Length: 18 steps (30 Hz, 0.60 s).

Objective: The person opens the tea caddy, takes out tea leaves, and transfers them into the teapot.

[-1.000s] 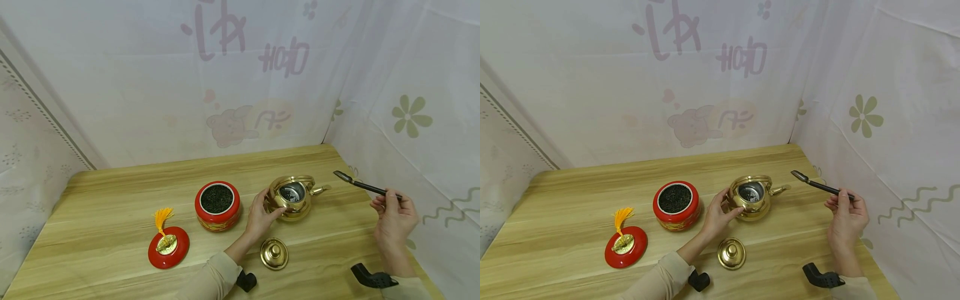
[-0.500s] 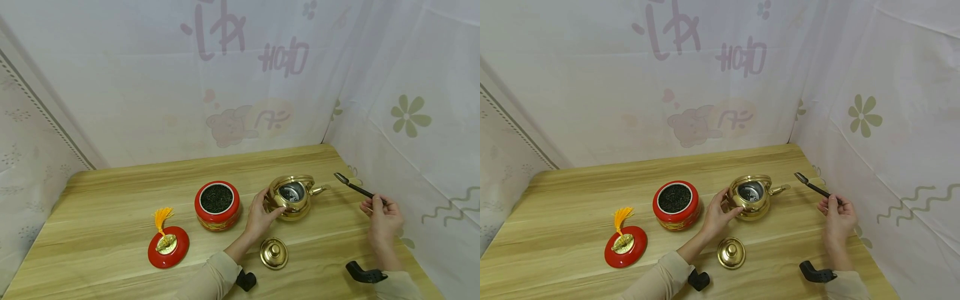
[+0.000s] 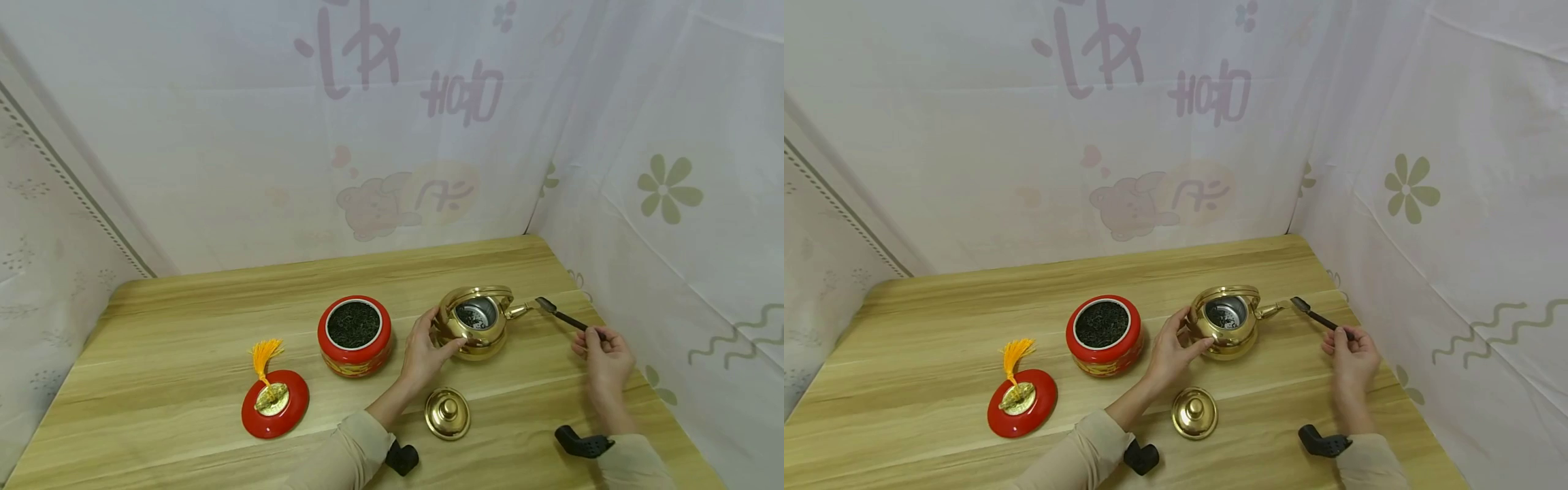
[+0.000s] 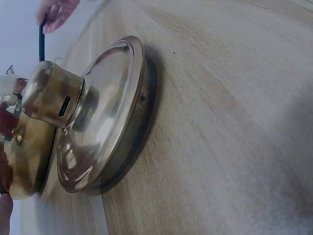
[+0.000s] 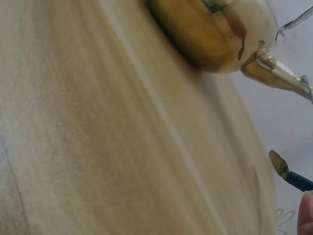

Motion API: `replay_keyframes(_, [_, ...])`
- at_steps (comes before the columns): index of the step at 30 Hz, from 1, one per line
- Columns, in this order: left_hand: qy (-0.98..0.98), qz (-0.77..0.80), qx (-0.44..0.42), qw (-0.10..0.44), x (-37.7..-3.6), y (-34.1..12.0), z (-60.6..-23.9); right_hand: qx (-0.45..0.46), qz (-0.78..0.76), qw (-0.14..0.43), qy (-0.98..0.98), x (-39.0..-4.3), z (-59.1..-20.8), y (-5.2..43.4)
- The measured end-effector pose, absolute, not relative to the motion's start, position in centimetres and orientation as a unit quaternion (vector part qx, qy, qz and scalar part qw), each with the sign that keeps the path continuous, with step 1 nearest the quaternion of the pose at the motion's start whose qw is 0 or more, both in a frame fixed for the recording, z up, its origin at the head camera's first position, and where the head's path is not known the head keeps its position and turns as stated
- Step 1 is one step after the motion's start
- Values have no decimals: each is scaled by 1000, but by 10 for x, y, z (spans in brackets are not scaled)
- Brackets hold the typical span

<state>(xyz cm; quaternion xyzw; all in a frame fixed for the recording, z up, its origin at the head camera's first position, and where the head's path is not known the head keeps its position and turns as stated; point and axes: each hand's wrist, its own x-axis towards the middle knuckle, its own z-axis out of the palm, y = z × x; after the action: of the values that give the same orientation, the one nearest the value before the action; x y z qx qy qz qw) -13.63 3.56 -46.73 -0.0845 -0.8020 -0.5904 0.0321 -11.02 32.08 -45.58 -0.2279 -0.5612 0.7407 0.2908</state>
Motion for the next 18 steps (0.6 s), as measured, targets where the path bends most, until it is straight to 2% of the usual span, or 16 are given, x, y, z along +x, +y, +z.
replay_keyframes(11, [-799,-594,-86,30,-137,36,-467,-245,707,265,-608,-117,-478,324])
replay_keyframes(18, [-802,-591,-85,29,-138,37,-468,-256,674,225,-655,-117,-482,325])
